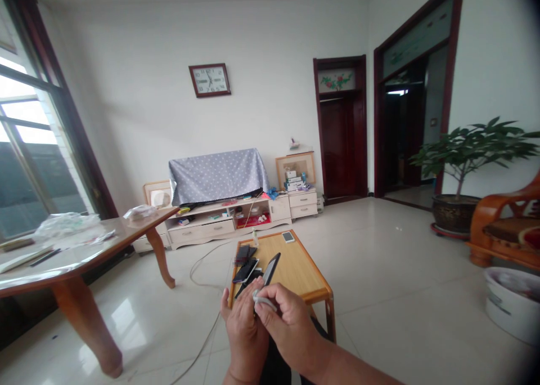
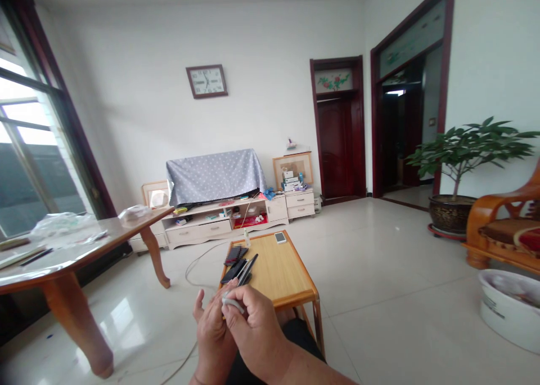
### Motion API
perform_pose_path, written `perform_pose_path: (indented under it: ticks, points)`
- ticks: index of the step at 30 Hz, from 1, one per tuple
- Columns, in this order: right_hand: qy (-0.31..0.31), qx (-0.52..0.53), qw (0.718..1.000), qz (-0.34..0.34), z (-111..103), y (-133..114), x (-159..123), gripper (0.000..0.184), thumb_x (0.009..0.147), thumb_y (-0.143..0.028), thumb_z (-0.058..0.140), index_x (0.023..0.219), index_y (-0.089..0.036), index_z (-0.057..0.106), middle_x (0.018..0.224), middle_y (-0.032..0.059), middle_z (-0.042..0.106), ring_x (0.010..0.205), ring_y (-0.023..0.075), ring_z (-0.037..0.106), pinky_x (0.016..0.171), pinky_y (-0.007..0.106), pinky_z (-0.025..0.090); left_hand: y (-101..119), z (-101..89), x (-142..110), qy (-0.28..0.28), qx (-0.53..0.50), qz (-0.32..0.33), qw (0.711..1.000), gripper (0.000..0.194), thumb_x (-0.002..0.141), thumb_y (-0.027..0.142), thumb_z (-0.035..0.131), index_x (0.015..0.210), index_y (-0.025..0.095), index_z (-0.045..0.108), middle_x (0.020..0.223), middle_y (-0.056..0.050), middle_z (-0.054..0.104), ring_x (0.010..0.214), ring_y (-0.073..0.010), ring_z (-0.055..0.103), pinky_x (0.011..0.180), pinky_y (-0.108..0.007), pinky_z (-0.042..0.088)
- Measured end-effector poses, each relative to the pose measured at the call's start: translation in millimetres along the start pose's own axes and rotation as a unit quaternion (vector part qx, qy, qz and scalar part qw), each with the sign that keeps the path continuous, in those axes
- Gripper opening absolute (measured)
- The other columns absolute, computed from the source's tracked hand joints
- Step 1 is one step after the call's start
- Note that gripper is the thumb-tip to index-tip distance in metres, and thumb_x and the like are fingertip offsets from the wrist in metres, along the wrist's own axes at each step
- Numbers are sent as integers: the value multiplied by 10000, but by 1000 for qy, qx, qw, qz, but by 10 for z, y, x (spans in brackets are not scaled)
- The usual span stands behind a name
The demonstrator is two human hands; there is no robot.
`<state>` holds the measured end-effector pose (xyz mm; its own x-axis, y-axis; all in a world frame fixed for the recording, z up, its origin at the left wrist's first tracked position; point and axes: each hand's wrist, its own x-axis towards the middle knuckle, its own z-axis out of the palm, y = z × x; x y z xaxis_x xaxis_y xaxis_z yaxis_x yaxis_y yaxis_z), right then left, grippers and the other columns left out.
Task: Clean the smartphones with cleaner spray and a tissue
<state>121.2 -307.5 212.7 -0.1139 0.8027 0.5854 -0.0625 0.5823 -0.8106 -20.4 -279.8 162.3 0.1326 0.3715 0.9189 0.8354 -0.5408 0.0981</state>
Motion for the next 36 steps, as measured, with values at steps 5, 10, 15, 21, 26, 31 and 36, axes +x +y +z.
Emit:
perform_pose_path:
  ticks: [5, 10, 15, 21, 26, 31, 36]
  points:
    - [89, 14, 996, 21, -200, 74, 318, 235, 930, -420, 630, 967, -191, 663, 831, 19, 671, 741, 155, 598, 700, 249, 491, 32, -38, 49, -8, 3, 0, 1000, 409, 933, 156, 548, 1321, 283, 577, 1226, -63, 732, 1109, -210, 699, 1220, -504, 158]
    - [70, -11, 997, 3, -114, 37, 202, 204, 950, -392, 606, 967, -198, 668, 830, 14, 673, 737, 149, 604, 689, 238, 489, 7, -8, 35, -11, -2, -1, 1000, 413, 929, 162, 545, 1324, 278, 580, 1229, -60, 731, 1118, -212, 695, 1211, -489, 194]
    - [28, 1, 1000, -2, -119, 1, 168, 214, 950, -394, 607, 985, -193, 672, 843, 14, 674, 744, 145, 600, 704, 240, 492, -11, 11, 39, -3, -13, -6, 1000, 400, 941, 163, 523, 1320, 278, 580, 1238, -60, 727, 1137, -204, 685, 1180, -467, 254]
    - [147, -4, 989, 23, -259, 81, 389, 269, 923, -446, 628, 967, -184, 662, 851, 30, 682, 761, 166, 613, 711, 263, 502, 2, 36, 50, -20, -13, 7, 1000, 425, 923, 159, 560, 1332, 278, 572, 1258, -64, 718, 1139, -208, 685, 1164, -462, 286]
    - [23, -18, 999, -26, -57, -28, 72, 194, 953, -374, 594, 991, -205, 682, 891, 35, 706, 780, 162, 629, 745, 263, 511, -17, 57, 27, -16, -24, -2, 1000, 361, 962, 182, 479, 1297, 266, 584, 1244, -66, 722, 1143, -208, 678, 1147, -473, 298]
    - [110, 6, 994, 8, -192, 30, 284, 253, 941, -429, 613, 996, -188, 666, 886, 42, 698, 789, 172, 628, 732, 268, 511, 9, 41, 44, -18, -13, -11, 1000, 404, 942, 180, 543, 1332, 284, 569, 1252, -60, 719, 1120, -210, 688, 1136, -467, 315]
    - [57, 0, 998, 0, -110, 0, 153, 217, 955, -400, 600, 975, -195, 669, 845, 21, 686, 747, 155, 617, 707, 253, 502, -2, 62, 33, -19, -22, -11, 1000, 366, 949, 188, 517, 1296, 273, 595, 1231, -56, 729, 1127, -216, 687, 1128, -476, 330]
